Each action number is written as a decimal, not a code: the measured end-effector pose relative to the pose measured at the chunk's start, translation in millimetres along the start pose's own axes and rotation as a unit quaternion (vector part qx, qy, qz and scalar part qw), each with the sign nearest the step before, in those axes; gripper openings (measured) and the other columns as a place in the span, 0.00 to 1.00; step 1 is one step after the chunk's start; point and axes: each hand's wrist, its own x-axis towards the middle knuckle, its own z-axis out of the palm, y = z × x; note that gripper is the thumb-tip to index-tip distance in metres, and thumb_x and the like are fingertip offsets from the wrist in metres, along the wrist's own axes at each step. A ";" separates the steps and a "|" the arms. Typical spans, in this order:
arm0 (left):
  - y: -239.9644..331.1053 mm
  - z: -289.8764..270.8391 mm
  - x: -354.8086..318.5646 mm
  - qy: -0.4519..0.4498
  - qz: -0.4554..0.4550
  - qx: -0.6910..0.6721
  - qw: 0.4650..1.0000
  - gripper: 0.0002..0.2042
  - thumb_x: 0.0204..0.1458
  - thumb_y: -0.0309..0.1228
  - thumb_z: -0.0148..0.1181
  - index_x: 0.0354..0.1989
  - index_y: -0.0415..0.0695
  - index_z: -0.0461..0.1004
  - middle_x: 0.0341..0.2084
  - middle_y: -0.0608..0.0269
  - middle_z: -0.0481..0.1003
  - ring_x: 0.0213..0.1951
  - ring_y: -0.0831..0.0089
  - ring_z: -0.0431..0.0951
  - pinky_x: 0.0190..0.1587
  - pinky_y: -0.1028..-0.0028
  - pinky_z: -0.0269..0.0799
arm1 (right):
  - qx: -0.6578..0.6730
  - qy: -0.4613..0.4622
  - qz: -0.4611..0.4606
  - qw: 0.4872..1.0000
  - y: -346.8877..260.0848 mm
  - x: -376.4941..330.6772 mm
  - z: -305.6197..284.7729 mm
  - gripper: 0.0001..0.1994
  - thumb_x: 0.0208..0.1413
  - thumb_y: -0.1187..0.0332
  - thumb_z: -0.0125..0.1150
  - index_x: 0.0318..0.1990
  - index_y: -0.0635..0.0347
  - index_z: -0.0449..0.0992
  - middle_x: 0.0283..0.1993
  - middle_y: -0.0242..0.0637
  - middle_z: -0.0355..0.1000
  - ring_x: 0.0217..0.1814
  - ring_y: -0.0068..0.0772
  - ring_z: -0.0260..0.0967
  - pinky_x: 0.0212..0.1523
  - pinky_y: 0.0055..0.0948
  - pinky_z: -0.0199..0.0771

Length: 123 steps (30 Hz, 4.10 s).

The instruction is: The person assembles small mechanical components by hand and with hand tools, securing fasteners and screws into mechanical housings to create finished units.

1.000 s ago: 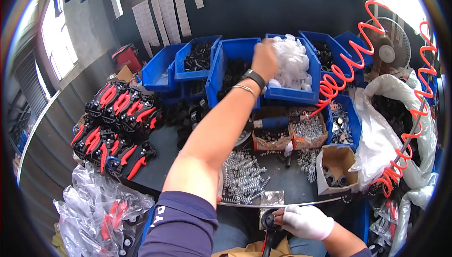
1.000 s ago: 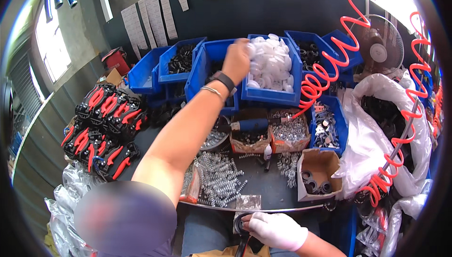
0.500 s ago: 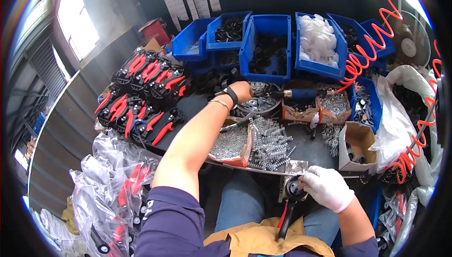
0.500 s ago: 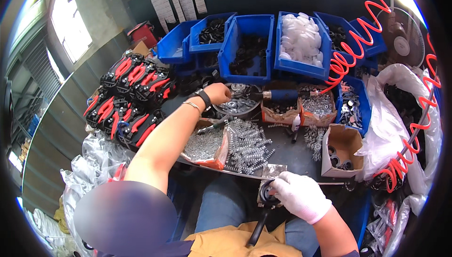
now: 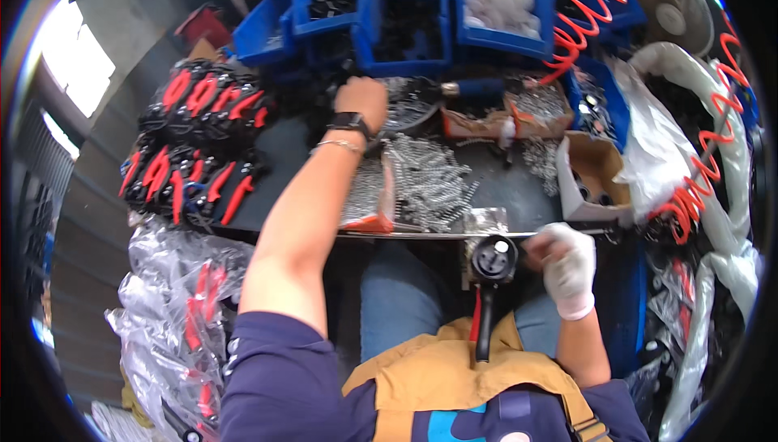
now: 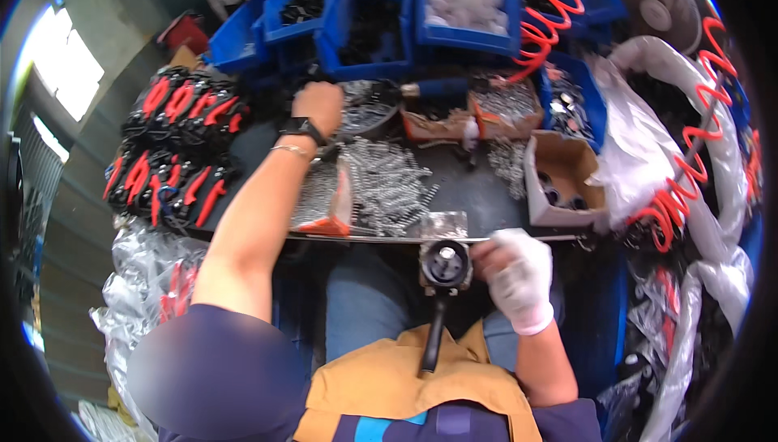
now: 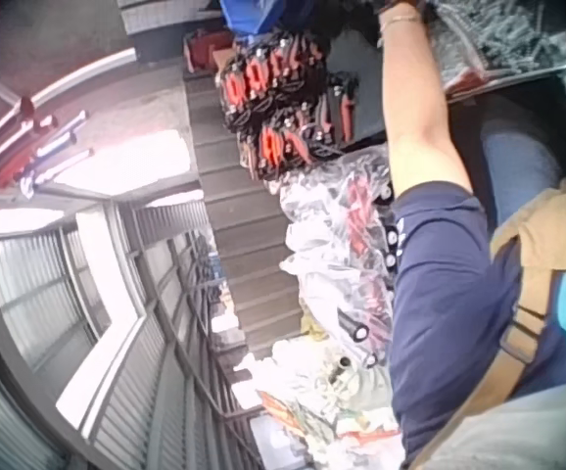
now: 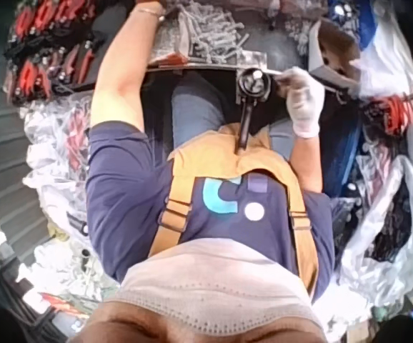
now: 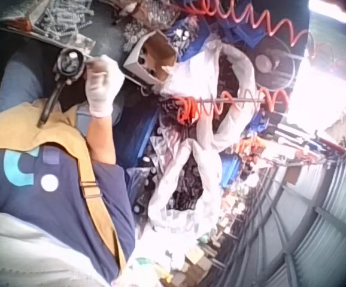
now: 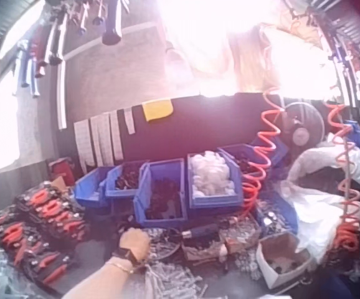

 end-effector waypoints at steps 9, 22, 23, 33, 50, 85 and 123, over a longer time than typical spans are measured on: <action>75.6 -86.0 -99.6 0.067 0.005 -0.590 0.804 0.09 0.56 0.31 0.54 0.34 0.36 0.74 0.26 0.50 0.77 0.32 0.60 0.78 0.36 0.69 0.70 | -0.123 -0.036 -0.084 0.988 -6.6 14.2 16.4 0.24 0.57 0.45 0.55 0.37 0.62 0.78 0.31 0.41 0.75 0.34 0.42 0.73 0.36 0.29 0.71; 144.1 -55.4 -241.6 -0.216 -0.243 -0.912 0.251 0.06 0.60 0.33 0.55 0.38 0.44 0.71 0.29 0.69 0.74 0.26 0.86 0.69 0.27 0.83 0.64 | -0.009 0.059 -0.009 0.998 -0.5 10.5 19.2 0.15 0.57 0.61 0.61 0.24 0.64 0.74 0.20 0.34 0.69 0.22 0.25 0.68 0.25 0.24 0.66; 146.8 -56.6 -242.1 -0.211 -0.247 -0.912 0.251 0.06 0.60 0.33 0.55 0.38 0.44 0.71 0.30 0.69 0.74 0.26 0.85 0.70 0.27 0.82 0.64 | -0.052 0.046 -0.052 0.996 5.5 11.7 22.3 0.16 0.58 0.61 0.60 0.23 0.64 0.74 0.19 0.32 0.69 0.22 0.22 0.68 0.24 0.22 0.65; 152.5 -51.4 -242.1 -0.185 -0.259 -0.917 0.239 0.06 0.60 0.34 0.56 0.38 0.45 0.71 0.29 0.70 0.73 0.27 0.85 0.70 0.27 0.82 0.65 | -0.099 0.029 -0.074 0.992 1.2 15.8 26.0 0.14 0.57 0.62 0.60 0.25 0.65 0.73 0.19 0.34 0.67 0.19 0.23 0.65 0.23 0.23 0.64; 142.2 -60.9 -217.0 0.258 0.294 -0.304 0.869 0.18 0.41 0.30 0.67 0.45 0.52 0.79 0.39 0.66 0.74 0.27 0.71 0.66 0.30 0.72 0.67 | -0.498 -0.105 0.168 0.844 66.9 245.9 -61.9 0.15 0.53 0.60 0.56 0.41 0.60 0.78 0.38 0.50 0.76 0.43 0.49 0.76 0.45 0.40 0.74; 197.8 -44.6 -231.9 0.038 -0.043 -0.794 0.605 0.38 0.49 0.18 0.62 0.66 0.38 0.47 0.57 0.51 0.66 0.53 0.65 0.73 0.56 0.68 0.69 | -0.458 -0.162 -0.379 0.788 -33.8 4.8 11.5 0.15 0.44 0.69 0.59 0.42 0.65 0.76 0.47 0.47 0.74 0.46 0.47 0.76 0.49 0.41 0.78; 160.8 -70.6 -224.3 0.119 0.156 -0.719 0.667 0.53 0.36 0.26 0.73 0.70 0.46 0.41 0.40 0.54 0.74 0.43 0.63 0.76 0.49 0.66 0.71 | 0.097 0.051 0.147 0.983 28.1 -35.5 -2.4 0.14 0.58 0.65 0.59 0.47 0.63 0.71 0.37 0.31 0.69 0.36 0.20 0.65 0.37 0.21 0.68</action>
